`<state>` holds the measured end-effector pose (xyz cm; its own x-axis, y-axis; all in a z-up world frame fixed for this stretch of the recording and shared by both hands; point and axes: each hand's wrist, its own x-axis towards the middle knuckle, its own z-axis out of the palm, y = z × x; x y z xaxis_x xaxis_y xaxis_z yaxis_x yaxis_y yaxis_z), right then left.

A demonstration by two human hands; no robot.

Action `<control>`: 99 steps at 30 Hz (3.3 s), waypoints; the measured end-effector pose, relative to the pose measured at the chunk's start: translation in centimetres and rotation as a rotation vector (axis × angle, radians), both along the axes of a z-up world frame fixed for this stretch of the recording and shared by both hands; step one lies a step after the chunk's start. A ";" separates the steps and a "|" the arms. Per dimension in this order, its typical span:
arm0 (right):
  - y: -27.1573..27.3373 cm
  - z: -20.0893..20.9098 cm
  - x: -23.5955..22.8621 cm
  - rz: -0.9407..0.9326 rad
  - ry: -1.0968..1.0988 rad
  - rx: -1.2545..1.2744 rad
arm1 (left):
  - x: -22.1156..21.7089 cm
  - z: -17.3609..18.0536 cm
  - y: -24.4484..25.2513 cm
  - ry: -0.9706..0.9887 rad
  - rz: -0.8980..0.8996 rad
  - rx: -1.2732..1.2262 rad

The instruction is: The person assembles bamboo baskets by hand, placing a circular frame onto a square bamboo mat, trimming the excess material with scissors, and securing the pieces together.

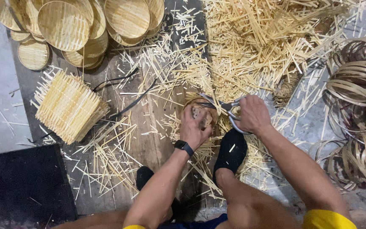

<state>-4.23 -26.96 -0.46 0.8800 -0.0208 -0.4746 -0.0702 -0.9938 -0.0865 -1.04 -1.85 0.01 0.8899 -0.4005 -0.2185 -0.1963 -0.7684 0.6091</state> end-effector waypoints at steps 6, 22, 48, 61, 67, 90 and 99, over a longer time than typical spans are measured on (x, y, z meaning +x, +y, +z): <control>-1.1 1.6 0.2 -0.008 0.083 0.022 | 0.5 0.9 0.7 -0.051 0.041 -0.154; -0.8 -0.8 -0.7 0.024 -0.168 0.077 | 0.3 0.5 1.0 0.017 0.146 -0.234; 0.6 0.3 1.0 0.046 0.065 0.015 | 0.0 1.3 0.5 -0.121 -0.026 -0.141; -0.6 -1.1 0.3 -0.010 0.103 0.037 | 3.2 2.4 2.0 0.024 -0.340 -0.153; -2.5 -2.9 -1.1 -0.346 0.090 0.132 | 2.8 2.8 1.5 0.027 -0.206 -0.045; 4.1 -8.8 1.3 -0.944 0.200 1.001 | 9.9 -6.0 1.7 0.829 0.283 0.121; 4.6 -6.0 0.4 -0.814 0.021 0.884 | 8.2 -5.4 1.7 0.867 0.465 -0.083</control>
